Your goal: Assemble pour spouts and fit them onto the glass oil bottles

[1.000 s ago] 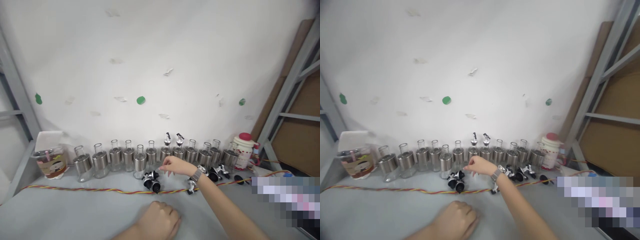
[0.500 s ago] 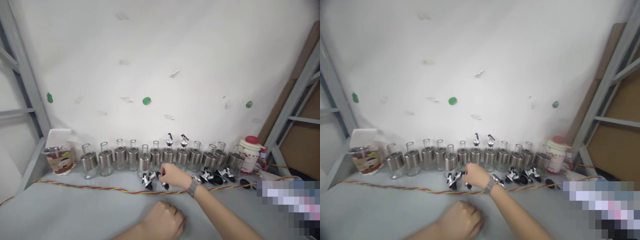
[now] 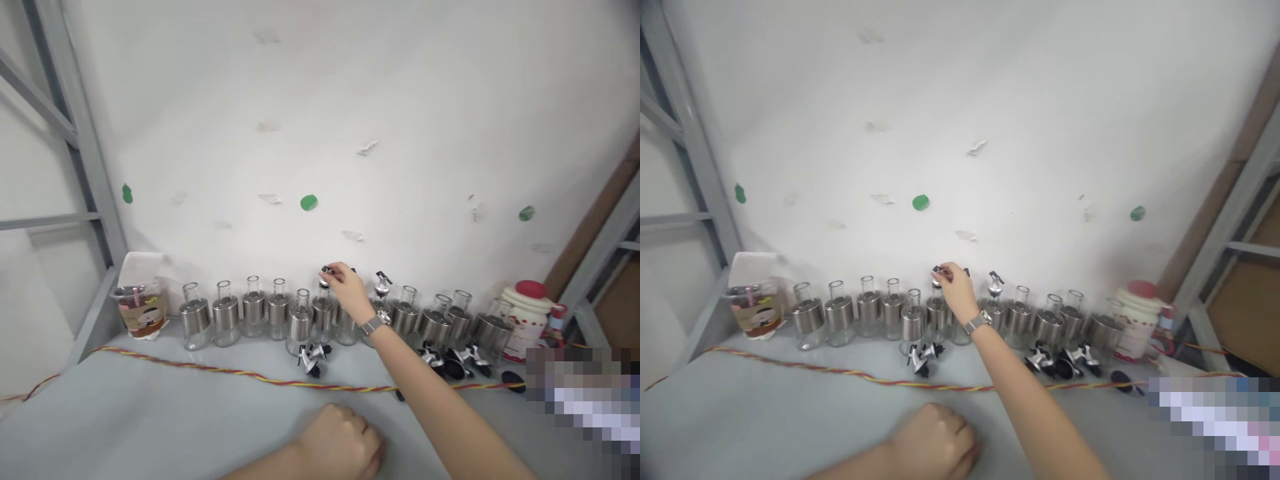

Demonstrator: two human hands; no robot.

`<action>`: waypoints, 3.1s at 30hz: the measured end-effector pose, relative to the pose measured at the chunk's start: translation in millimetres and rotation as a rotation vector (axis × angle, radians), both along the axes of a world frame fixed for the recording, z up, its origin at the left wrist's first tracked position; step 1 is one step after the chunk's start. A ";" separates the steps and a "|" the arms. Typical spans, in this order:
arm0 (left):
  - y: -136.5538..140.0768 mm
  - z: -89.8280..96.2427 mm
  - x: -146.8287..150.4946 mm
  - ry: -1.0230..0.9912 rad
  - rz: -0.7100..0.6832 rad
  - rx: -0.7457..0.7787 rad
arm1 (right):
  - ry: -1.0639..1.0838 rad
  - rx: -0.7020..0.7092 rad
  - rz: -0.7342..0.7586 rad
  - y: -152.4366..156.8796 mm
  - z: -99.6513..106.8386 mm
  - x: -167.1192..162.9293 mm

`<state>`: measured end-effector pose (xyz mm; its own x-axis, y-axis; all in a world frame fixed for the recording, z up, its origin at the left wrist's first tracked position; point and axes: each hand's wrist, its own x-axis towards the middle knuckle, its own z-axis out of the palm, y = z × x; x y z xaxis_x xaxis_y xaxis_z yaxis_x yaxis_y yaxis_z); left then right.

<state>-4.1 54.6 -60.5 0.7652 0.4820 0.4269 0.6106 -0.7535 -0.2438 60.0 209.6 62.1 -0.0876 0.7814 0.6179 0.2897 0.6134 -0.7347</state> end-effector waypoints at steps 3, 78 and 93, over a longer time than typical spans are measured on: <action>0.1 0.4 -0.5 -0.007 0.002 -0.009 | -0.056 0.042 -0.022 -5.2 -0.4 -2.3; 10.1 -5.1 0.2 -0.098 -0.063 0.136 | -0.292 0.436 -0.228 -30.9 -44.9 4.7; 8.7 -5.1 -1.4 -0.005 -0.051 0.090 | -0.379 0.538 -0.377 -30.4 -50.4 -1.5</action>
